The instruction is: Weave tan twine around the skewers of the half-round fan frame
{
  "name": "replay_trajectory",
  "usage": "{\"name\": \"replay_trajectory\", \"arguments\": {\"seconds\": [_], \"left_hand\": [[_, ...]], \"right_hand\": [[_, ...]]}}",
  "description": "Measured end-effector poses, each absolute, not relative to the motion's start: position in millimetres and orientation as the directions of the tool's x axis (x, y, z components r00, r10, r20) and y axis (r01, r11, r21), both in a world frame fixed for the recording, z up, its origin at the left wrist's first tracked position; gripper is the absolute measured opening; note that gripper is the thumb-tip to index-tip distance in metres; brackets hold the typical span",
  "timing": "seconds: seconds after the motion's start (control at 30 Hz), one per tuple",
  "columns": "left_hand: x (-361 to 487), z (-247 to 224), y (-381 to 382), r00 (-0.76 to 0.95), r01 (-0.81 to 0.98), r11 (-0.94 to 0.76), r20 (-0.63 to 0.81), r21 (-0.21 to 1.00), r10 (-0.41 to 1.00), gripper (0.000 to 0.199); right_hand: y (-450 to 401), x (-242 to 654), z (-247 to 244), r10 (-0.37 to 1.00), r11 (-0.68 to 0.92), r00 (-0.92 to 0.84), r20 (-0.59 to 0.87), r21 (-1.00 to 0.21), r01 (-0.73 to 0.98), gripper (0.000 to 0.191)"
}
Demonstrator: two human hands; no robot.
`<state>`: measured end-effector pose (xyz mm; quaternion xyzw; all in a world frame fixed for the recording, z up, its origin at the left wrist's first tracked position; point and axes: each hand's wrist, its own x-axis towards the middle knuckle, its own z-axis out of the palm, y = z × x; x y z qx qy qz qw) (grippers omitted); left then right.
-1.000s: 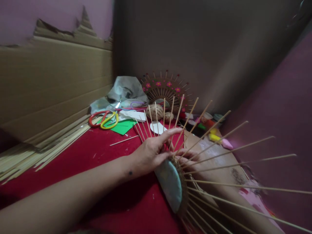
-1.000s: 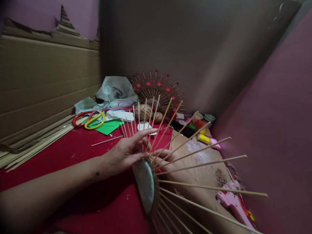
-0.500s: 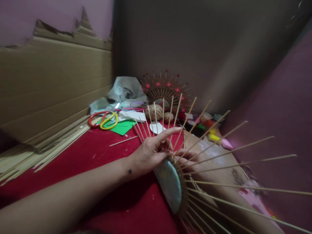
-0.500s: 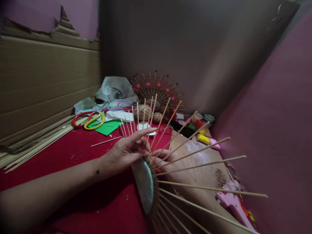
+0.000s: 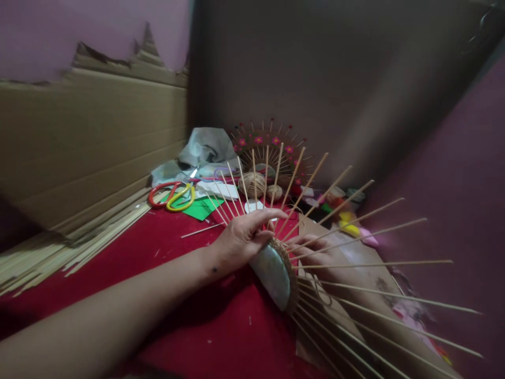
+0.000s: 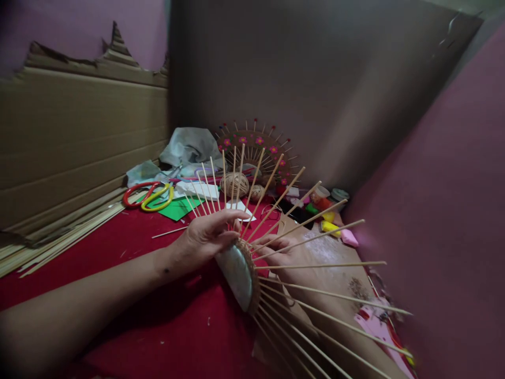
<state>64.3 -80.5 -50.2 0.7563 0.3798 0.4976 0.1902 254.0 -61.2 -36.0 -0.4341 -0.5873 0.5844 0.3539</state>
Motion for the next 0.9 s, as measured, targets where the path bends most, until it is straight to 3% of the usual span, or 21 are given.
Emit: {"name": "replay_trajectory", "arguments": {"seconds": [0.17, 0.4, 0.77, 0.9], "left_hand": [[65.7, -53.2, -77.6, 0.209, 0.412, -0.600, 0.569, 0.686, 0.795, 0.037], [64.2, -52.3, -76.1, 0.237, 0.351, -0.591, 0.542, 0.726, 0.806, 0.064], [65.2, -53.9, -75.6, 0.220, 0.259, -0.567, 0.524, 0.782, 0.823, 0.068], [65.5, -53.0, -76.5, 0.219, 0.273, -0.574, 0.531, 0.772, 0.819, 0.068]], "right_hand": [[-62.0, 252.2, -35.2, 0.913, -0.105, -0.390, -0.117, -0.993, 0.050, 0.022], [-59.7, 256.6, -36.7, 0.909, -0.029, -0.412, -0.063, -0.996, 0.088, 0.019], [-57.6, 261.4, -10.4, 0.922, 0.082, -0.385, -0.047, -0.946, 0.312, 0.007], [-44.0, 276.6, -10.1, 0.913, 0.024, -0.403, -0.064, -0.978, 0.209, 0.014]]}}
